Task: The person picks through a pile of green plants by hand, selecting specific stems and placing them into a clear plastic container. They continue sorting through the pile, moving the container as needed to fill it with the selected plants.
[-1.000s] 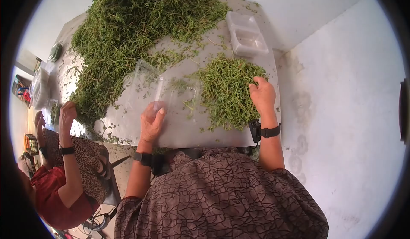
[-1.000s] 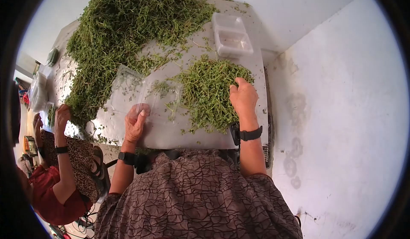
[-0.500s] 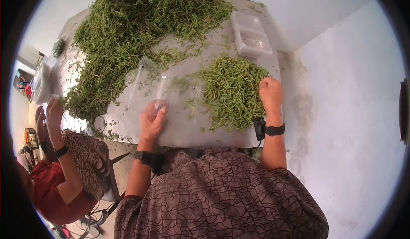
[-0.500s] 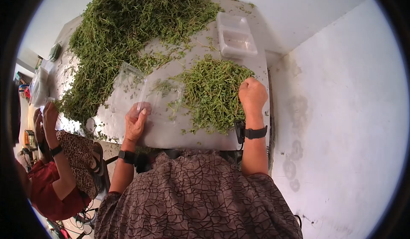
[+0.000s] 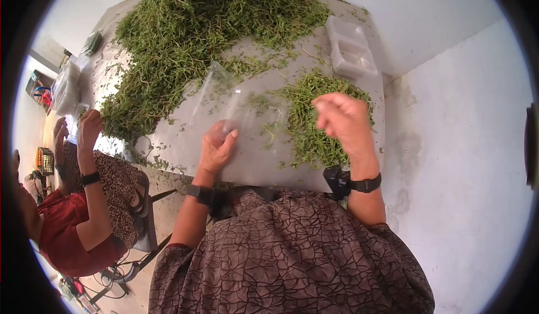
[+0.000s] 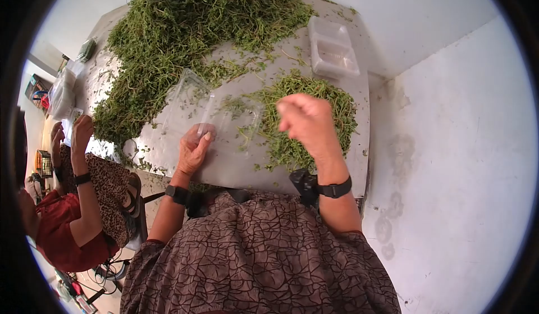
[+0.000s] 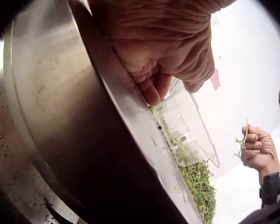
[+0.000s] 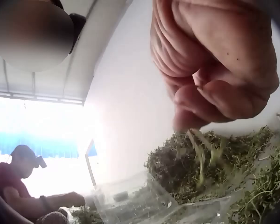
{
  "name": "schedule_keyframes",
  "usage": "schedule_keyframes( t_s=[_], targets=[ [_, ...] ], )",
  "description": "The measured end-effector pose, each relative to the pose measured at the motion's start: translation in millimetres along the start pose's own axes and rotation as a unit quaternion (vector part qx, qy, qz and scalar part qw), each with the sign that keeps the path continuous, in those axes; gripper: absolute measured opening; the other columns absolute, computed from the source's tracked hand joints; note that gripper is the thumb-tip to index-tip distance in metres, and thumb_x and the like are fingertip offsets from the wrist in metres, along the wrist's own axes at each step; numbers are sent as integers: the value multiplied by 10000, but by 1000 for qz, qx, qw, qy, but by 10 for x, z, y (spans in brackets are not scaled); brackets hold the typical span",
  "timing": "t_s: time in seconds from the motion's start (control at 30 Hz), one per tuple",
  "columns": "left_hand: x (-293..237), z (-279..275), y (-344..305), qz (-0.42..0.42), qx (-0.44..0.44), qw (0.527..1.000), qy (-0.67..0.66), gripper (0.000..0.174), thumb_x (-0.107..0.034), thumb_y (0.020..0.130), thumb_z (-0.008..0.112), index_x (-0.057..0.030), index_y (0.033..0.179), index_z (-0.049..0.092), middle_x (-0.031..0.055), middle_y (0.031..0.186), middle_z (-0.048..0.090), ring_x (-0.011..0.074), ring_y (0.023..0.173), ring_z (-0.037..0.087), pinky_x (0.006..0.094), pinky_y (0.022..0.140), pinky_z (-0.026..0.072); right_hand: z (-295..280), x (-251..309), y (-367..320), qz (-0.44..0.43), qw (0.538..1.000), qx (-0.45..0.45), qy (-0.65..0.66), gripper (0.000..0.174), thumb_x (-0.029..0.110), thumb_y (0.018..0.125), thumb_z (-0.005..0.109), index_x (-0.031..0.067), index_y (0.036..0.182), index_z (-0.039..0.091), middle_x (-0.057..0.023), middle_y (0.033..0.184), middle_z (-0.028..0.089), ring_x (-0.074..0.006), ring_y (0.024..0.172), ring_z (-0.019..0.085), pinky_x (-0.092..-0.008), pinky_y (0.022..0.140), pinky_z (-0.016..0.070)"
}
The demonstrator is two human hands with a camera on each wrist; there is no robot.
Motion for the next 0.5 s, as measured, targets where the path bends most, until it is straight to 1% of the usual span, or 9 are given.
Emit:
schedule_keyframes(
  t_s=[0.03,0.1,0.2,0.23,0.3,0.37,0.43,0.47,0.5],
  targets=[
    [-31,0,4,1,4,1000,5,265,-219,943,574,20,1007,669,96,928,662,201,849,618,318,797,491,190,-1,-16,5,998,61,-10,197,136,901,638,-36,983,689,-40,660,648,-60,524,540,-204,482,421],
    [-43,7,8,1,7,1000,9,262,-215,942,575,22,1004,668,94,928,658,200,852,614,316,799,489,209,-78,0,7,998,59,-2,188,125,908,627,-31,991,690,-50,674,661,-75,528,553,-218,495,437],
    [-8,4,-13,0,7,1000,-7,247,-198,942,575,23,1001,666,99,940,650,199,856,607,311,801,483,-271,-123,38,-112,977,-121,-133,175,120,872,656,-20,971,690,-76,646,651,-120,515,565,-275,509,446],
    [7,16,-11,-3,10,1000,-24,242,-193,941,576,24,1001,666,101,950,649,198,860,606,310,801,482,-374,-202,41,-111,977,-123,-135,175,120,872,656,-20,971,690,-76,646,651,-120,515,565,-275,509,446],
    [-1,35,2,-3,15,999,-44,238,-187,940,577,25,1000,665,104,960,647,197,863,606,309,801,482,-650,-283,-2,-86,954,-177,-227,180,115,851,672,-25,963,691,-96,632,637,-132,525,581,-300,513,443],
    [-28,20,-7,-18,10,998,-55,239,-188,940,578,25,1001,665,101,964,647,193,872,605,308,805,481,-827,-394,-49,-37,954,-188,-231,204,139,848,672,-17,979,692,-113,635,640,-179,534,600,-332,537,452],
    [7,33,-19,-22,13,997,-69,238,-188,942,575,23,1002,666,99,959,646,191,868,605,306,804,481,-1060,-594,-98,-12,921,-228,-316,250,190,848,669,-7,1000,693,-134,662,659,-240,580,627,-368,577,468],
    [34,38,-15,-29,10,996,-79,237,-188,944,572,22,1002,666,96,955,644,189,863,605,304,804,482,-1150,-712,-99,20,912,-226,-341,297,240,839,667,6,1021,694,-154,732,684,-310,675,655,-414,645,491],
    [13,52,-6,-25,17,996,-84,237,-188,944,572,22,1002,666,96,955,644,189,863,605,304,804,482,-1218,-778,-127,23,909,-235,-343,297,240,839,667,6,1021,694,-154,732,684,-310,675,655,-414,645,491]
  ],
)
Point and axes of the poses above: each hand's wrist, its own y-axis towards the middle knuckle, its own z-axis out of the palm, x = y × z, the point moved 10 cm from there along y, towards the middle knuckle
